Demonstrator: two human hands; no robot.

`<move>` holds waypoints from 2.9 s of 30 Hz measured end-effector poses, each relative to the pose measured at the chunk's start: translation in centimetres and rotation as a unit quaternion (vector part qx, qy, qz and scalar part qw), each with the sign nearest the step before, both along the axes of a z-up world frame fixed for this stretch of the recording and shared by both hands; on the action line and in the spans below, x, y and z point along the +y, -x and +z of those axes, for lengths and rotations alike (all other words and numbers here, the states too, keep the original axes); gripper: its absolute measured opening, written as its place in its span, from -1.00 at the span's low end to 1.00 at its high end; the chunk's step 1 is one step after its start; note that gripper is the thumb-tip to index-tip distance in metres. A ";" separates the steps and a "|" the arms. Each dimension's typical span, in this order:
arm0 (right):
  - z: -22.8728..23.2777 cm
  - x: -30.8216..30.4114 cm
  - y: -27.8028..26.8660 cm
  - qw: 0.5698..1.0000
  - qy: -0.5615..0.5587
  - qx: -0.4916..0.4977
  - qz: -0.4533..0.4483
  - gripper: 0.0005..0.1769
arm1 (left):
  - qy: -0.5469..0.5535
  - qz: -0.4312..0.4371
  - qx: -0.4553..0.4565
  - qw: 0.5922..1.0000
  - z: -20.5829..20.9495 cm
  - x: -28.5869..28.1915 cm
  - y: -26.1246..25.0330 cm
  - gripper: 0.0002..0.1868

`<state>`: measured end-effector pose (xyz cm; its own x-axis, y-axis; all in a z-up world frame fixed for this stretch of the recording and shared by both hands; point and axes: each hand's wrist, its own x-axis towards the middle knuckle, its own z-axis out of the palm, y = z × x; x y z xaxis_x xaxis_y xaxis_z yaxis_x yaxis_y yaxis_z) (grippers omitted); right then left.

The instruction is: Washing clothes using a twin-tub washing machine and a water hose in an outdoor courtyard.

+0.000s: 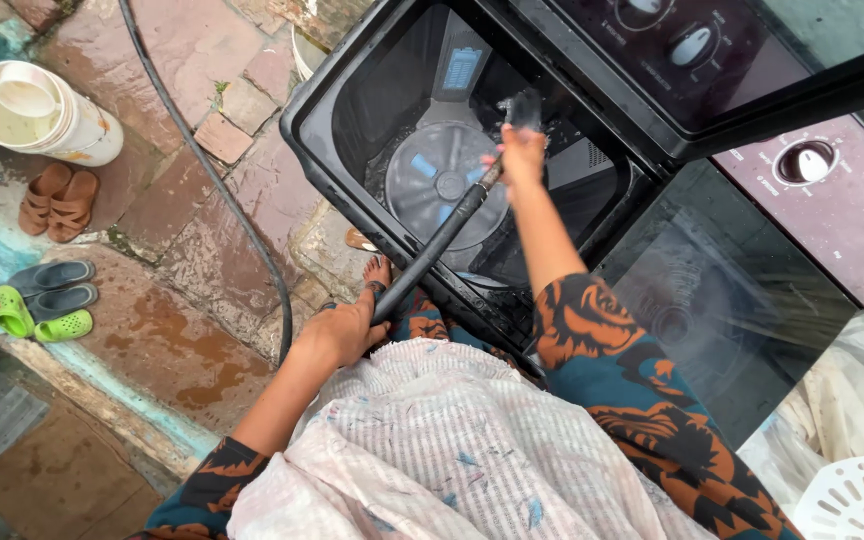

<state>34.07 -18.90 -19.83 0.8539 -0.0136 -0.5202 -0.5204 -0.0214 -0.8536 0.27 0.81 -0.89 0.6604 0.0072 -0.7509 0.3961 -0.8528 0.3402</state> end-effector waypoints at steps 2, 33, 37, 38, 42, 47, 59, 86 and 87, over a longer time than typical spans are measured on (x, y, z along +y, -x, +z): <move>3.1 2.0 2.6 0.998 -0.063 -0.003 -0.014 -0.54 | 0.012 -0.004 -0.013 1.000 -1.4 0.4 0.2 -0.28; -3.0 -1.2 -1.3 0.960 -0.239 0.140 0.049 -0.73 | -0.070 -0.004 -0.278 0.958 -6.5 -8.4 -16.4 -0.36; -3.9 -2.1 -3.2 0.951 -0.301 0.026 -0.066 -0.63 | -0.056 -0.005 -0.263 0.963 -6.5 -8.3 -16.6 -0.38; -3.4 -2.1 -3.5 0.944 -0.306 0.024 -0.118 -0.49 | -0.045 -0.002 -0.251 0.967 -6.4 -8.3 -16.7 -0.36; -6.8 -2.9 -5.7 0.941 -0.333 0.057 -0.038 -0.33 | -0.030 0.005 -0.235 0.971 -7.4 -8.4 -17.2 -0.37; -4.4 -1.6 -6.0 0.955 -0.293 0.052 -0.014 -0.11 | -0.081 -0.026 -0.256 0.963 -8.3 -8.6 -18.1 -0.26; -3.8 1.9 -7.6 0.966 -0.248 0.051 0.049 -0.24 | -0.093 0.019 -0.265 0.959 -7.6 -7.6 -18.7 -0.25; 4.1 13.6 1.8 0.986 -0.141 0.001 0.093 -0.35 | -0.161 0.118 -0.263 0.944 -9.0 -3.0 -20.7 -0.18; 4.5 13.7 2.0 0.986 -0.142 0.001 0.092 -0.35 | -0.161 0.118 -0.263 0.944 -8.9 -2.8 -20.7 -0.18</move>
<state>32.04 -5.20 -15.36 0.8274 0.2883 -0.4819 -0.5312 0.1234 -0.8382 20.96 -2.02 -9.75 0.8930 0.3727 -0.2524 0.4361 -0.8551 0.2804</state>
